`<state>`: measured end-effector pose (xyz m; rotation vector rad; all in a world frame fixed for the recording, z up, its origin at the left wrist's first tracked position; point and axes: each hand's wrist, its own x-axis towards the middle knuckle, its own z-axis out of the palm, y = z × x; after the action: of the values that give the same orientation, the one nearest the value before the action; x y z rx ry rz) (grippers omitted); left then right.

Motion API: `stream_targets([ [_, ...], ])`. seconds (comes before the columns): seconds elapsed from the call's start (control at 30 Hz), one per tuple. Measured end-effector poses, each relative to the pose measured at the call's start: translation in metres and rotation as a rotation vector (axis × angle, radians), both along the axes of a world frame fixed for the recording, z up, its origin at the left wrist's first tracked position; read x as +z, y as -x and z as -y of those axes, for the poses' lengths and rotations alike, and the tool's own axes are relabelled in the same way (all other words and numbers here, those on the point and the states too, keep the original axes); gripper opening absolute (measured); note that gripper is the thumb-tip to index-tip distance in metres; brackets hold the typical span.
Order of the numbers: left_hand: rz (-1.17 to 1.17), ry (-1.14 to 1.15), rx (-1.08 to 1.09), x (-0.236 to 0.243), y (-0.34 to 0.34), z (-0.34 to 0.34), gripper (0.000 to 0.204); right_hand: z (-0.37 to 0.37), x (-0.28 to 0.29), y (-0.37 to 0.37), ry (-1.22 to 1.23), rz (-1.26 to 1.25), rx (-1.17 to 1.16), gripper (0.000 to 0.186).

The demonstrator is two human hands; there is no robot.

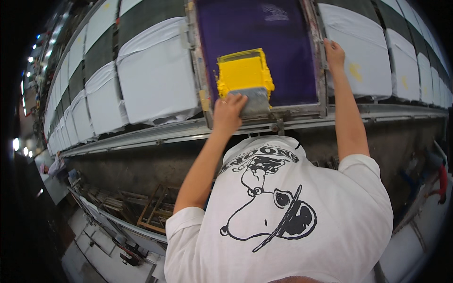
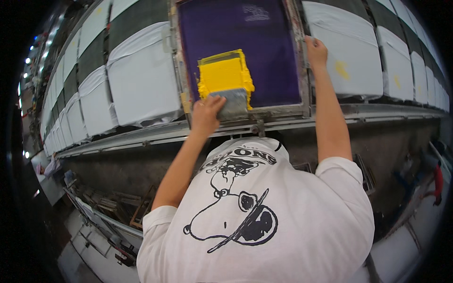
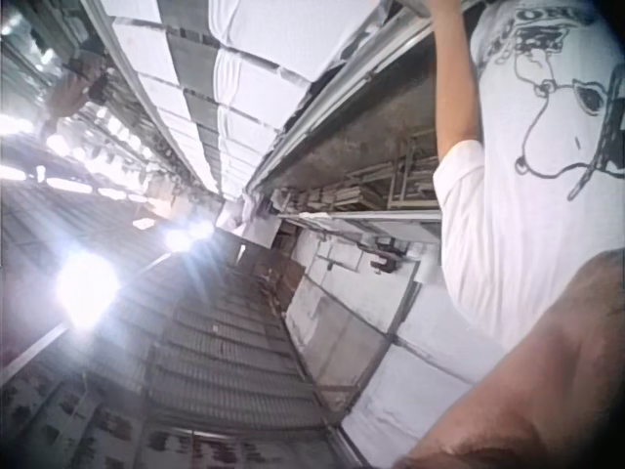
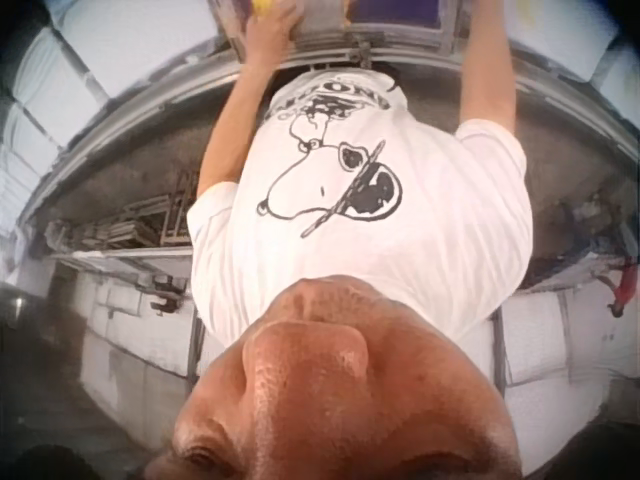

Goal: The person uses a squeegee to apply yellow ink onto a screen printing frame over a purple t-shirt. After printing, they remove the frame and place the printed shirt onto a conveyor belt. They then pick up a white t-shirt, unfold it, and position it on the printing station.

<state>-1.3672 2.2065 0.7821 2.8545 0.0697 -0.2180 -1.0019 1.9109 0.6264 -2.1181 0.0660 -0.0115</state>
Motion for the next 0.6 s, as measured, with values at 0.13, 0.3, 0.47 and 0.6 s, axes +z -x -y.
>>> stream_targets([
  [0.13, 0.072, 0.028, -0.003, 0.023, 0.017, 0.004, 0.071, 0.015, 0.041, -0.019, -0.131, 0.071, -0.118, 0.049],
  [0.3, 0.011, 0.101, 0.052, 0.069, 0.030, -0.028, 0.071, -0.037, 0.149, 0.025, -0.549, -0.097, -0.093, 0.039],
  [0.47, -0.045, 0.047, 0.133, 0.154, 0.012, -0.004, 0.062, -0.015, 0.191, 0.022, -0.553, -0.134, -0.070, 0.036],
  [0.6, -0.114, 0.038, 0.146, 0.175, -0.002, 0.006, 0.058, -0.006, 0.170, 0.029, -0.590, -0.144, -0.121, 0.030],
])
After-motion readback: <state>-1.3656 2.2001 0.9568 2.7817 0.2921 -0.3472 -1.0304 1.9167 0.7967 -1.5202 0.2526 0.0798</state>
